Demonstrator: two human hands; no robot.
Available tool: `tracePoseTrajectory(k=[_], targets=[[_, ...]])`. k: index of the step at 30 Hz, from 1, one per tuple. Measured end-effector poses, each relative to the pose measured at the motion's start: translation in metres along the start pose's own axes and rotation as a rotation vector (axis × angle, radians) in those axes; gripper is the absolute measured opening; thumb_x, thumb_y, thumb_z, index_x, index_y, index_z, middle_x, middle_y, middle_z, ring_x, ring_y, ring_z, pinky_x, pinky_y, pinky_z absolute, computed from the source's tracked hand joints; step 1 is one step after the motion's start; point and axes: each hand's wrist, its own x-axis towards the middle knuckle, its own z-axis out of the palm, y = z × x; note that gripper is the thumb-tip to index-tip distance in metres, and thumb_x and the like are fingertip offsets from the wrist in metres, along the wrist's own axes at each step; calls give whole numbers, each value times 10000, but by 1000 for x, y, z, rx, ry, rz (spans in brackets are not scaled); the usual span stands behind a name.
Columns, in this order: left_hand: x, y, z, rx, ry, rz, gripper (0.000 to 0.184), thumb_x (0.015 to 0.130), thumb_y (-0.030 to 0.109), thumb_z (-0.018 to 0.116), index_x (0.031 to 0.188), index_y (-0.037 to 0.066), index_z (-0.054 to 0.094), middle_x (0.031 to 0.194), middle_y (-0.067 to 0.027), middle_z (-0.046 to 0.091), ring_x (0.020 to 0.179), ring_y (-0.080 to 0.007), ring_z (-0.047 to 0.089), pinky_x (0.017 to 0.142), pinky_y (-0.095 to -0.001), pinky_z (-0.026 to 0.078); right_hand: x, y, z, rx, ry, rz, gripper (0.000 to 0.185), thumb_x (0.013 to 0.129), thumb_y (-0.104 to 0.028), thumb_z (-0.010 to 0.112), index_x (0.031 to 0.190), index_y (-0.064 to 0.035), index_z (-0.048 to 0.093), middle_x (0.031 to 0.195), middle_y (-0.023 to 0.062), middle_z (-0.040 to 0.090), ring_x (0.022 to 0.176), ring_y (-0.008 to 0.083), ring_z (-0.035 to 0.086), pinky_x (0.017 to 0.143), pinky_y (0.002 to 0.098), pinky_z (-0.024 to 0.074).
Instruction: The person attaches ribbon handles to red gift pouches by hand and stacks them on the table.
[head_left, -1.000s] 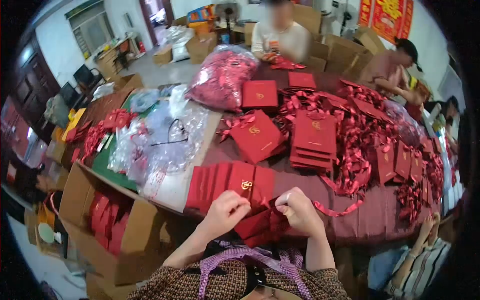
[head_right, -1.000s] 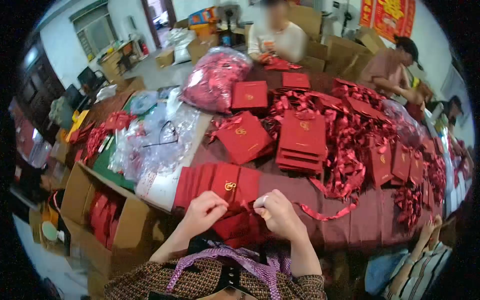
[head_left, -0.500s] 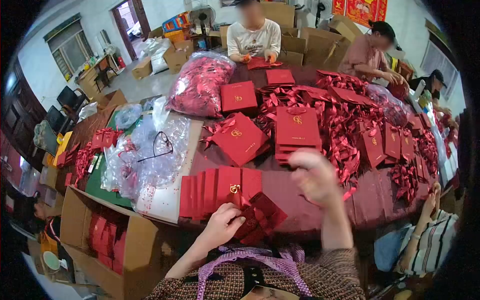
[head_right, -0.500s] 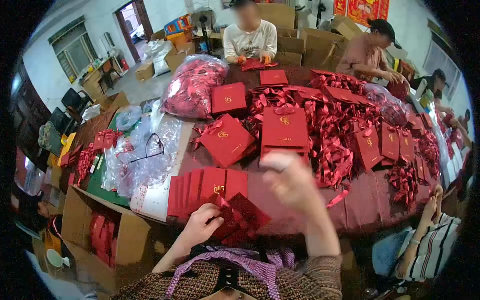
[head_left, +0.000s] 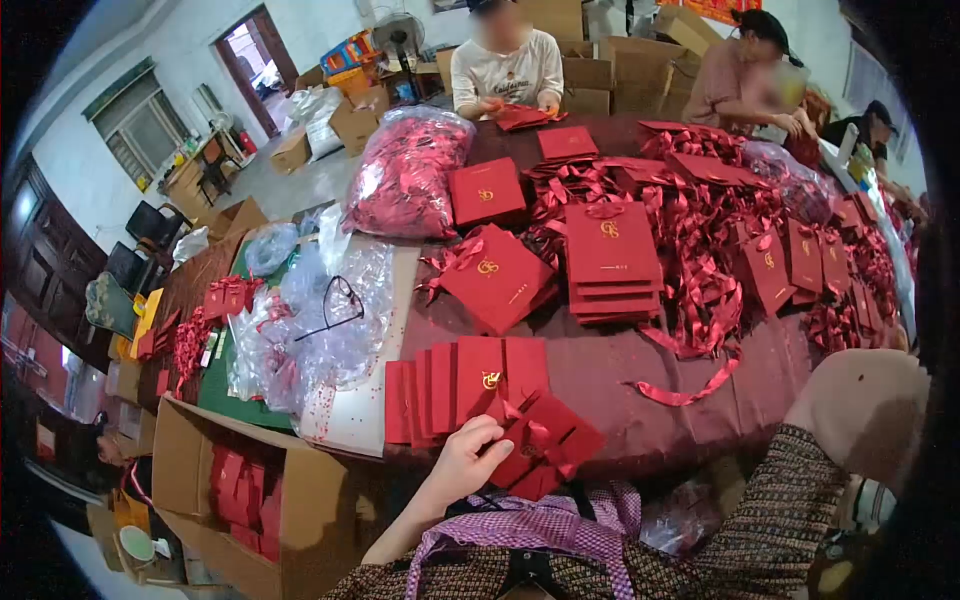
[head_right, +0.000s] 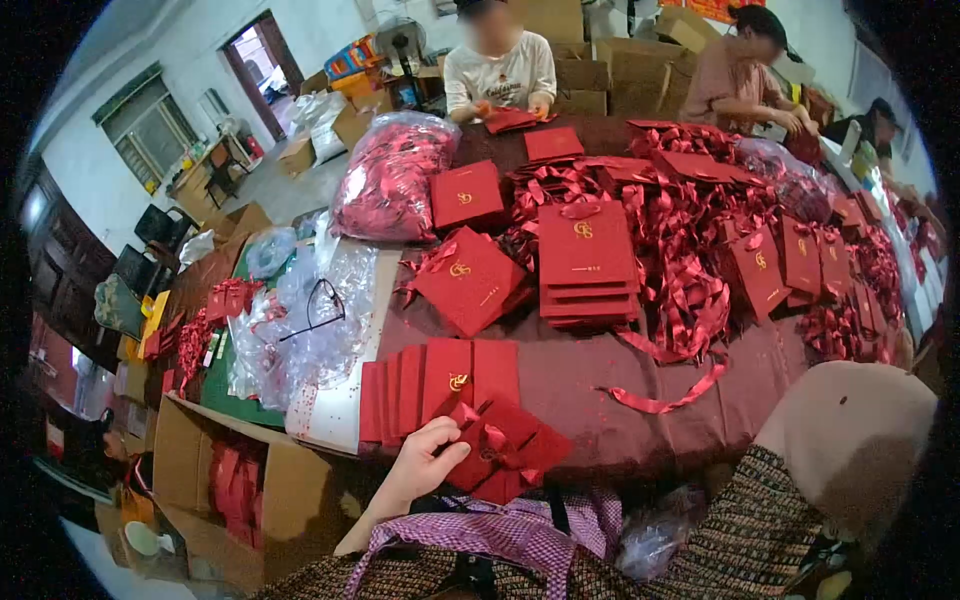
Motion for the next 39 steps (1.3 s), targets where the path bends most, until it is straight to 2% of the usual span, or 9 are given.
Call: tracePoseTrajectory(k=[8, 18, 21, 25, 27, 29, 32, 35, 39], targets=[[-7, -3, 2, -56, 40, -61, 139, 841, 46, 646, 871, -47, 547, 824, -106, 526, 754, -204, 544, 688, -291, 446, 3, 25, 74, 10, -199, 149, 183, 896, -150, 566, 1024, -30, 619, 1025, 88, 629, 961, 236, 602, 850, 349, 485], [2, 5, 4, -147, 148, -272, 129, 866, 64, 618, 872, -35, 536, 776, -57, 492, 760, -93, 486, 692, -254, 430, -29, 10, 56, 65, 17, 103, 173, 863, -108, 605, 1019, -41, 637, 1020, 84, 646, 970, 238, 609, 835, 350, 491], [9, 11, 3, -101, 228, -325, 96, 854, 37, 589, 890, -36, 539, 801, -74, 520, 763, -117, 503, 712, -271, 445, -70, -7, 26, 111, 159, 98, 175, 852, -96, 617, 1018, -44, 642, 1018, 82, 652, 973, 238, 611, 831, 350, 493], [17, -1, 4, 118, 307, -156, 111, 825, 14, 619, 872, -40, 534, 814, -104, 539, 759, -201, 541, 713, -300, 454, -147, -36, 4, 177, 226, 219, 180, 839, -79, 633, 1016, -48, 649, 1017, 80, 659, 976, 238, 614, 825, 351, 496], [16, -21, 10, 121, 385, -71, 157, 812, 35, 661, 898, -46, 557, 949, -138, 575, 896, -250, 568, 792, -326, 458, -190, -51, 10, 228, 176, 321, 184, 832, -71, 641, 1015, -50, 653, 1016, 79, 662, 978, 239, 616, 822, 351, 497], [22, -14, 11, 366, 410, 73, 166, 802, 49, 680, 909, -35, 585, 975, -141, 565, 928, -289, 553, 820, -364, 445, -230, -66, 28, 322, 47, 424, 189, 825, -63, 648, 1014, -53, 657, 1015, 78, 666, 980, 239, 617, 819, 351, 498], [25, -7, 11, 625, 404, 44, 172, 782, 62, 700, 900, -21, 608, 951, -139, 545, 904, -310, 530, 821, -388, 430, -296, -91, 87, 531, -268, 462, 197, 815, -50, 660, 1012, -56, 662, 1013, 77, 671, 982, 239, 620, 815, 351, 500], [26, -10, 11, 591, 382, 28, 161, 768, 69, 713, 875, -8, 621, 851, -117, 542, 853, -295, 524, 777, -397, 423, -355, -120, 136, 589, -552, 289, 292, 772, -26, 625, 1054, -98, 651, 1073, 80, 620, 1018, 289, 565, 904, 398, 427], [31, -12, 14, 398, 378, -122, 115, 772, 48, 705, 834, -12, 630, 737, -93, 542, 727, -236, 536, 660, -352, 442, -378, -131, 152, 423, -643, 248, 251, 765, -41, 630, 1008, -101, 630, 1125, 64, 588, 1065, 276, 532, 912, 399, 407]])
